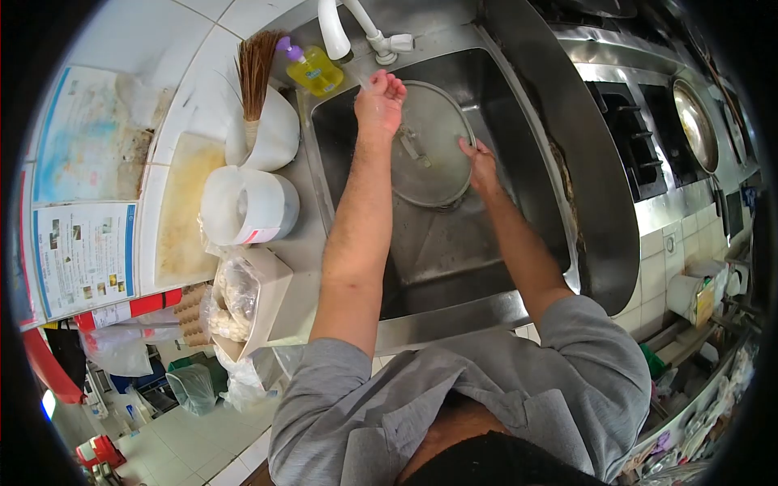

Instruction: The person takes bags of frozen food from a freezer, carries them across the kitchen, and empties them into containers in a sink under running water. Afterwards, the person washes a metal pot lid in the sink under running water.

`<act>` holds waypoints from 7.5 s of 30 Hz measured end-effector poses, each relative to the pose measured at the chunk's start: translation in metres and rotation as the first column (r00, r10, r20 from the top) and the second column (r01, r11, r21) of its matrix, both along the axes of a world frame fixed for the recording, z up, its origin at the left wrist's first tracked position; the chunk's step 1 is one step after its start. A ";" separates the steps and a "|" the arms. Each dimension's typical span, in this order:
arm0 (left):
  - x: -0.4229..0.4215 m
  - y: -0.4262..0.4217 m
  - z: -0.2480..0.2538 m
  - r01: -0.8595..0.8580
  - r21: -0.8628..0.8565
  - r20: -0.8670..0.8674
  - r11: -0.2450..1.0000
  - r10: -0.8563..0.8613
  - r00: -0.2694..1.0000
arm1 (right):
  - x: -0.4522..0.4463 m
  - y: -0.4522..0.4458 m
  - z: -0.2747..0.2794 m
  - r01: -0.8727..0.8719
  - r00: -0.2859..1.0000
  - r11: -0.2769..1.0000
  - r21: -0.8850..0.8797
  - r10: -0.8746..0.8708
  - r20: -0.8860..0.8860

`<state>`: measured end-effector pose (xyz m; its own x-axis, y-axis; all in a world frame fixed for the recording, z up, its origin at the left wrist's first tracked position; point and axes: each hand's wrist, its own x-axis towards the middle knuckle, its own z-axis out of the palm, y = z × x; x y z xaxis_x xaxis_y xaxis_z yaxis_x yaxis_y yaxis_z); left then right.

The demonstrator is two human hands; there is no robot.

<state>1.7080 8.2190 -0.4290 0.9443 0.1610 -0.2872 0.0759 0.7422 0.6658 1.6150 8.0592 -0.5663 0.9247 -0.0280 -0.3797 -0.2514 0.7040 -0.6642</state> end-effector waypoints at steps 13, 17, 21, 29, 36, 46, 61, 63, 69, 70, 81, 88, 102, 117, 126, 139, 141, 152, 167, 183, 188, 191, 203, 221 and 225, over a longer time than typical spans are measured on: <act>0.012 0.031 -0.005 -0.354 0.918 0.365 0.179 -0.031 0.931 | -0.019 0.008 -0.051 0.008 0.993 0.957 0.289 0.026 -0.114; 0.000 0.064 -0.003 -0.198 0.780 0.162 -0.594 -0.114 0.980 | -0.021 0.012 -0.069 -0.018 0.992 0.936 0.352 0.060 -0.108; -0.017 0.086 0.001 0.115 0.966 -0.184 -0.233 -0.301 0.936 | -0.005 -0.010 -0.090 -0.081 0.990 0.975 0.208 0.103 -0.100; -0.079 0.099 -0.042 0.083 0.994 -0.056 0.076 -0.306 0.951 | 0.106 0.013 -0.011 -0.027 0.971 0.390 -0.920 0.229 0.068; -0.091 0.086 -0.045 0.114 0.992 -0.107 0.057 -0.113 0.988 | 0.089 0.130 0.039 0.450 0.734 0.156 -0.879 0.496 0.464; -0.086 0.021 -0.040 -0.063 0.983 -0.018 -0.172 -0.432 0.902 | 0.072 0.078 0.072 -0.251 0.962 0.903 -0.348 0.193 -0.193; -0.001 0.062 -0.040 -0.156 0.971 0.125 -0.183 -0.170 0.977 | -0.007 -0.054 -0.031 -0.091 0.986 0.970 0.225 0.057 0.155; -0.016 0.080 -0.068 -0.044 0.994 0.054 -0.102 0.092 0.994 | -0.003 -0.062 -0.025 -0.045 0.986 0.963 0.264 0.000 0.168; -0.086 0.061 -0.118 0.214 0.300 -0.278 0.930 -0.130 0.952 | 0.016 -0.056 0.068 -0.044 0.945 0.992 0.118 0.003 0.327; -0.095 0.052 -0.124 0.213 0.292 -0.279 0.932 -0.130 0.952 | 0.019 -0.051 0.086 -0.046 0.935 0.999 0.023 0.034 0.353; -0.166 0.067 -0.122 -0.122 0.222 -0.298 0.967 0.186 0.936 | 0.013 -0.040 0.037 -0.039 0.979 0.853 -0.520 -0.070 -0.189; -0.186 0.119 -0.009 -0.042 0.483 -0.037 0.875 0.068 0.997 | -0.032 0.050 -0.054 -0.225 0.825 0.957 0.184 0.287 -0.487; -0.144 0.094 -0.020 -0.138 0.366 0.092 0.920 0.112 0.989 | 0.109 0.096 0.071 0.182 0.903 0.477 -0.860 0.265 0.338; -0.009 0.026 -0.087 -0.051 0.900 -0.149 -0.433 -0.416 0.897 | 0.102 0.096 0.161 -0.065 0.711 0.333 -0.941 0.677 0.191; -0.033 0.034 -0.007 0.030 0.935 -0.139 -0.353 -0.286 0.948 | 0.172 0.071 0.118 0.227 0.806 0.164 -0.960 0.522 0.279; -0.256 0.091 -0.016 -0.004 0.983 -0.057 0.182 0.328 0.943 | 0.233 0.057 0.097 -0.269 0.926 0.654 -0.707 0.378 -0.002; -0.279 0.082 -0.013 -0.045 0.970 -0.052 0.237 0.387 0.921 | 0.222 0.064 0.093 -0.181 0.946 0.783 -0.596 0.305 0.114; -0.353 0.079 -0.040 -0.081 0.982 -0.020 0.173 0.512 0.858 | 0.016 0.038 -0.138 -0.397 0.467 -0.265 -0.879 0.766 -0.442; -0.365 0.086 -0.063 -0.003 0.992 -0.049 0.125 0.415 0.909 | -0.046 0.050 -0.232 0.165 0.497 -0.533 -0.830 0.772 -0.397; -0.359 0.085 -0.057 -0.036 0.992 -0.013 0.118 0.390 0.921 | -0.022 0.037 -0.218 -0.113 0.192 -0.421 -0.900 0.879 -0.436; -0.358 0.085 -0.058 -0.031 0.993 -0.018 0.115 0.403 0.915 | -0.013 0.029 -0.226 -0.359 0.237 -0.231 -0.904 0.915 -0.328; -0.357 0.085 -0.056 -0.010 0.995 -0.029 0.096 0.398 0.917 | -0.013 0.031 -0.217 -0.407 0.275 -0.217 -0.887 0.897 -0.346; -0.352 0.086 -0.047 0.026 0.993 -0.069 0.113 0.395 0.916 | -0.018 0.034 -0.183 -0.798 0.477 0.147 -0.585 0.747 -0.463; -0.368 0.098 -0.045 -0.041 0.976 -0.023 0.216 0.284 0.958 | -0.312 0.381 0.215 -0.812 -0.562 -0.354 -0.464 0.688 0.459; -0.357 0.097 -0.060 -0.201 0.976 0.178 0.086 0.218 0.960 | -0.337 0.374 0.171 -0.355 -0.636 0.083 -0.931 0.708 0.306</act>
